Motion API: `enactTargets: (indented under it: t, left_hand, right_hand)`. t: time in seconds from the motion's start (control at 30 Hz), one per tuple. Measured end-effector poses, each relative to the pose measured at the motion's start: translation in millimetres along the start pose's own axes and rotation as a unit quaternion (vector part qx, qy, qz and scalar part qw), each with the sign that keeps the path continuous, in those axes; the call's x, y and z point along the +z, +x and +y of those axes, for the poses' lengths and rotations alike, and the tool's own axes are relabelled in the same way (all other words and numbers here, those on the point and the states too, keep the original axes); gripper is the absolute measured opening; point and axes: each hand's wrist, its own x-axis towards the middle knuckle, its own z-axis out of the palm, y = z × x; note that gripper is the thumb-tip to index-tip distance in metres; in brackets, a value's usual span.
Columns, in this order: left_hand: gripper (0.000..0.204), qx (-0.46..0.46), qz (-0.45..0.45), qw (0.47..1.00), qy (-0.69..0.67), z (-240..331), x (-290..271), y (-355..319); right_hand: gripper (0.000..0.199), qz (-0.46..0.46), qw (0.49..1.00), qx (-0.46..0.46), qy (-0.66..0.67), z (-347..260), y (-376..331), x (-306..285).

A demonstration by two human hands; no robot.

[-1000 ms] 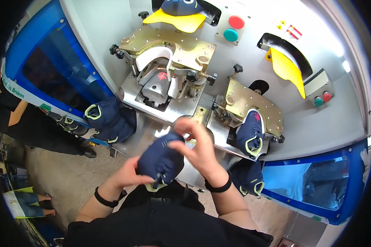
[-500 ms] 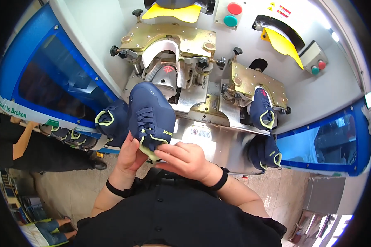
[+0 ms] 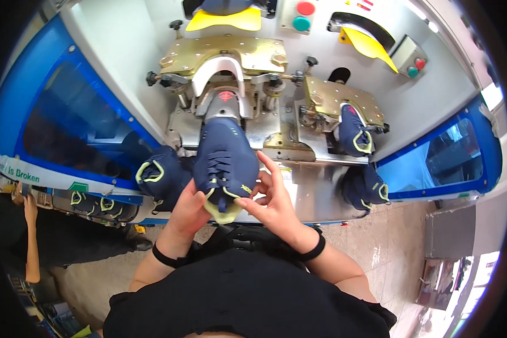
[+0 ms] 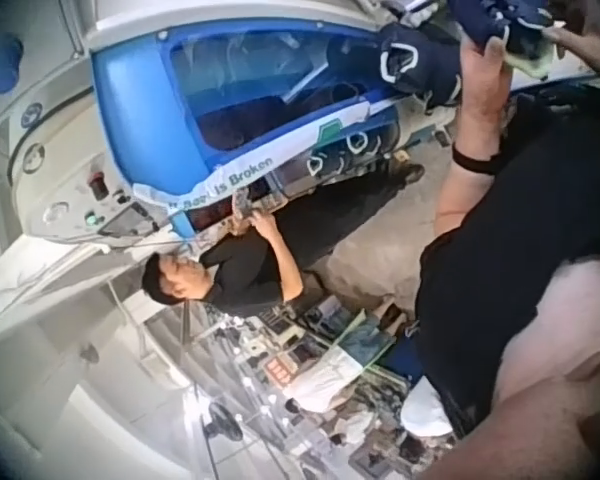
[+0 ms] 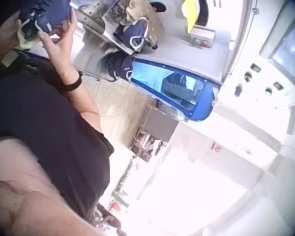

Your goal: Operate a toe-lasting machine to shape the front part of a shoe upper.

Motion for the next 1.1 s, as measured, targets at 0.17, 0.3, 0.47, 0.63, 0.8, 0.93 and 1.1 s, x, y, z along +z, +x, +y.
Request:
enactTargets:
  t: [0.17, 0.3, 0.47, 0.63, 0.8, 0.93, 1.1]
  left_hand:
    - [0.078, 0.021, 0.013, 0.999, 0.026, 13, -1, -11]
    - [0.066, 0.026, 0.064, 0.993, 0.093, 13, -4, -19]
    - [0.052, 0.0, 0.115, 0.99, 0.078, 2, 5, -10]
    - [0.059, -0.078, -0.075, 0.986, 0.129, -44, 33, 18]
    - [0.061, -0.137, -0.211, 0.949, 0.19, -65, 78, 56]
    - [0.043, -0.169, -0.231, 0.932, 0.223, -84, 91, 64]
    - [0.039, -0.207, -0.231, 0.918, 0.247, -100, 100, 65]
  right_hand:
    - [0.09, -0.038, 0.986, 0.118, 0.111, -5, 7, 14]
    - [0.091, 0.0, 0.998, -0.021, -0.051, -4, 9, 18]
    - [0.041, -0.075, 0.843, -0.334, -0.415, -7, -19, -5]
    - [0.039, 0.079, 0.847, -0.285, -0.441, 5, -63, -50]
    - [0.031, 0.389, 0.739, -0.204, -0.511, -21, -122, -134]
    - [0.028, 0.455, 0.715, -0.063, -0.527, -31, -156, -226]
    - [0.024, 0.41, 0.711, 0.016, -0.571, 6, -151, -292]
